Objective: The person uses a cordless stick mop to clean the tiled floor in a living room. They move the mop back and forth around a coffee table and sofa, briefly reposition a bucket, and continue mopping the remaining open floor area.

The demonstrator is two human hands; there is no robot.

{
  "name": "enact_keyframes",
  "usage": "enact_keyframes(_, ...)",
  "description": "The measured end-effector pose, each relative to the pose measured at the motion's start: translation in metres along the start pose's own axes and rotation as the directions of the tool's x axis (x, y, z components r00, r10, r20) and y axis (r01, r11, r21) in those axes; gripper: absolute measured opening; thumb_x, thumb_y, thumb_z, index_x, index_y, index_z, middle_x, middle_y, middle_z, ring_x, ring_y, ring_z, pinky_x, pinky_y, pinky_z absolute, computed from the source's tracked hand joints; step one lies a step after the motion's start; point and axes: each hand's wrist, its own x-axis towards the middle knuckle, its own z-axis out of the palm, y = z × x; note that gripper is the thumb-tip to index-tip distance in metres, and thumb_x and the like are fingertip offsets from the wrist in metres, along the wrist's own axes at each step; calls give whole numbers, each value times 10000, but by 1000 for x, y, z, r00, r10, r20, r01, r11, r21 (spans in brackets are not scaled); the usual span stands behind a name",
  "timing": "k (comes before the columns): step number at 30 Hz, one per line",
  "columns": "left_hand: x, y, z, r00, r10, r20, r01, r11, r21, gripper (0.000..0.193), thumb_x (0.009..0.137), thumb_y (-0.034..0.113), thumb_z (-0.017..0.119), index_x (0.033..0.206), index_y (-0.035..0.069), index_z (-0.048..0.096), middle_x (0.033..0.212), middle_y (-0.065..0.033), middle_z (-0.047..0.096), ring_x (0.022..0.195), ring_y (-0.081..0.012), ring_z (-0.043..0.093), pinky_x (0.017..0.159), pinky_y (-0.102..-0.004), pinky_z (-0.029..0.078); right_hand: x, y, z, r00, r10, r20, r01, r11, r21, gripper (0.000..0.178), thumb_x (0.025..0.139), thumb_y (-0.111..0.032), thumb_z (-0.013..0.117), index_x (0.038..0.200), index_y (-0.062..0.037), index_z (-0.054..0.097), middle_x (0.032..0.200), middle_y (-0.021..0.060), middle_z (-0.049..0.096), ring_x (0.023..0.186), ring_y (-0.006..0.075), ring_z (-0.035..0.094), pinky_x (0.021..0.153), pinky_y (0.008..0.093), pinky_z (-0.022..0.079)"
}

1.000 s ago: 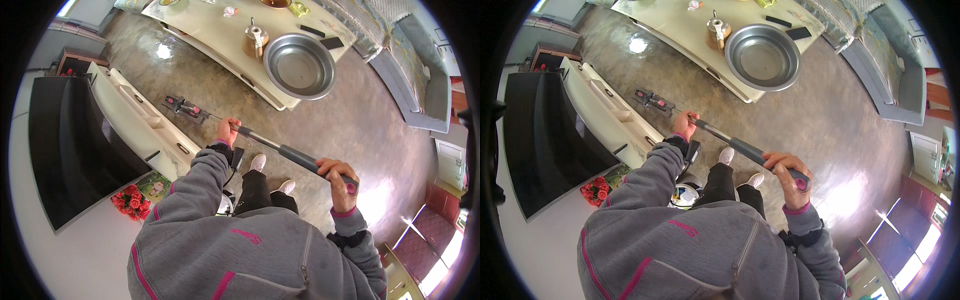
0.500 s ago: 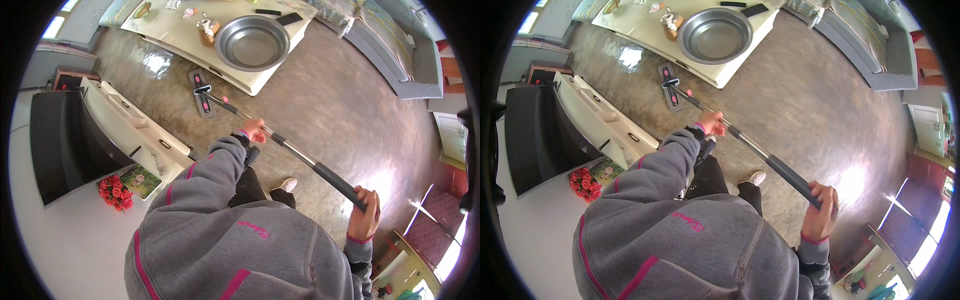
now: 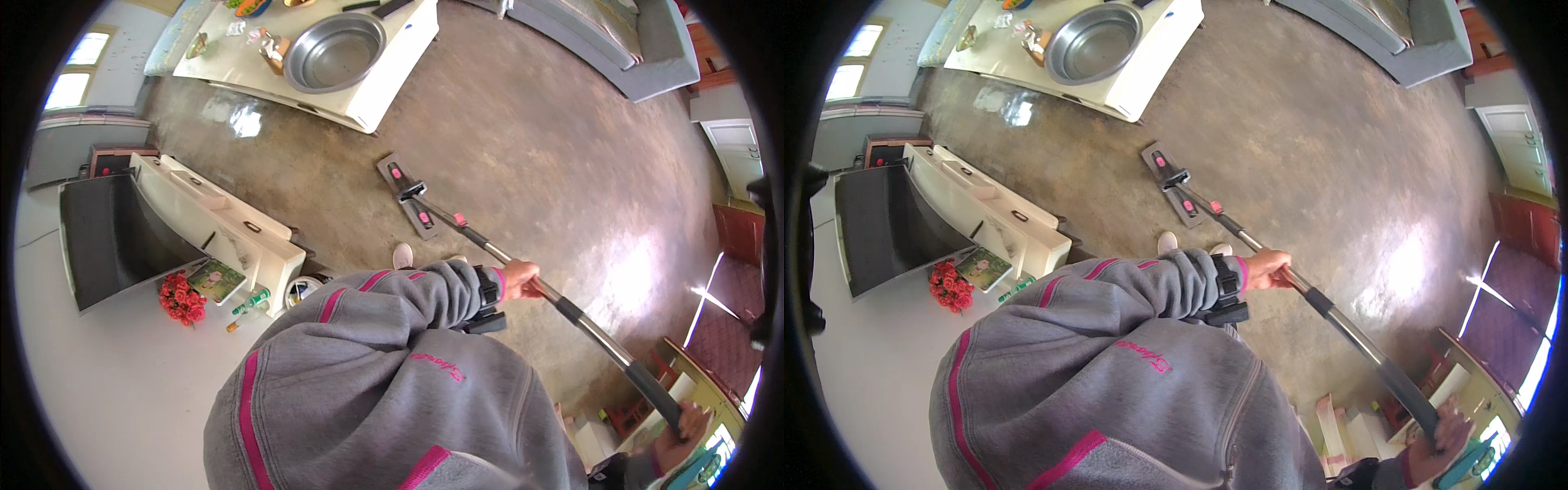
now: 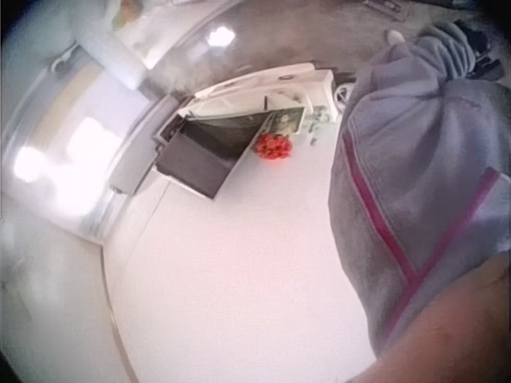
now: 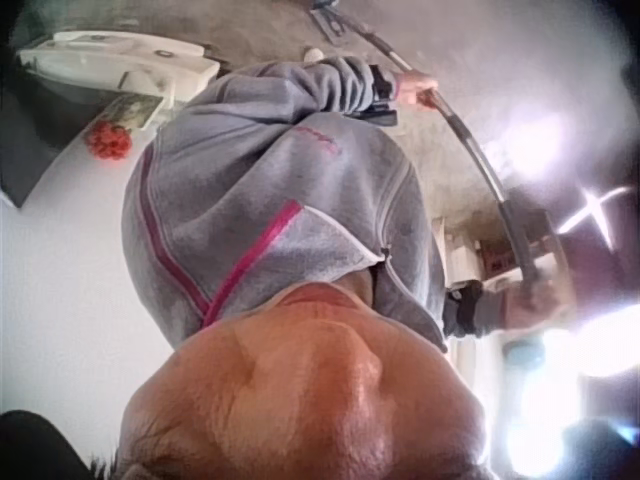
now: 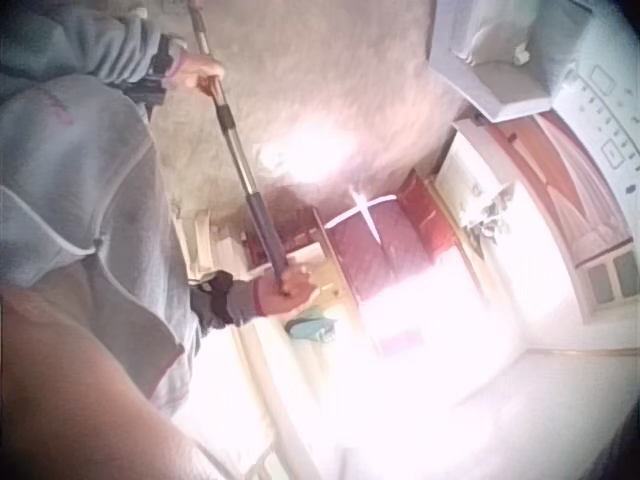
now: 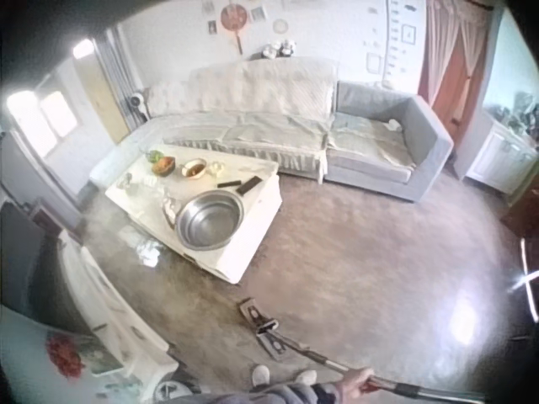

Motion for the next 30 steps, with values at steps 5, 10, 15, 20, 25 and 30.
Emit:
enact_keyframes(5, -11, -19, 40, 995, 35, 89, -21, 988, -150, 64, 733, 51, 552, 741, -3, 517, 703, -143, 583, 633, -284, 631, 651, -429, 562, 11, -38, 5, 972, -4, 234, 11, 1000, -29, 373, 917, -141, 470, 557, -142, 373, 517, -2, 326, 527, 129, 373, 771, 336, 422)
enact_keyframes(10, -34, 19, -21, 968, 246, 40, -231, 945, -231, 60, 742, 62, 566, 709, 25, 532, 686, -112, 586, 639, -253, 634, 655, -423, 564, 35, 24, 60, 643, -348, 682, 674, -164, -720, 215, 814, -81, 519, 618, -106, 435, 548, 0, 353, 550, 148, 408, 708, 358, 435)
enact_keyframes(15, -81, 83, -178, 869, 454, -196, -495, 805, -327, 86, 703, 44, 615, 674, 54, 535, 636, -70, 531, 556, -199, 562, 589, -411, 549, 17, 145, 157, 871, -313, 377, 446, 826, -344, 220, 825, -70, 478, 618, -81, 407, 622, 25, 384, 598, 150, 421, 762, 348, 455)
enact_keyframes(20, -140, 151, -352, 539, 726, -427, -842, 474, -258, 90, 727, 67, 614, 671, 59, 545, 643, -78, 547, 583, -194, 558, 618, -381, 516, -36, 253, 300, 756, 6, 655, -91, 991, 97, 205, 849, -116, 490, 662, -59, 427, 626, 64, 418, 648, 189, 470, 802, 402, 433)
enact_keyframes(25, -181, 188, -470, -159, 987, -19, -512, -66, 857, 106, 707, 95, 615, 738, 53, 523, 624, -89, 495, 618, -253, 571, 538, -413, 476, -80, 301, 383, 586, 148, 796, -33, 987, -159, 211, 885, -159, 476, 786, -5, 582, 797, 122, 620, 864, 258, 602, 745, 375, 465)
enact_keyframes(30, -207, 172, -460, 414, 678, -607, -859, 512, -14, 74, 777, 99, 526, 761, 30, 507, 762, -118, 511, 637, -288, 587, 558, -478, 527, -106, 301, 364, 426, 104, 899, 30, 991, -129, 149, 863, -43, 509, 738, 23, 556, 783, 92, 591, 738, 155, 553, 659, 279, 439)
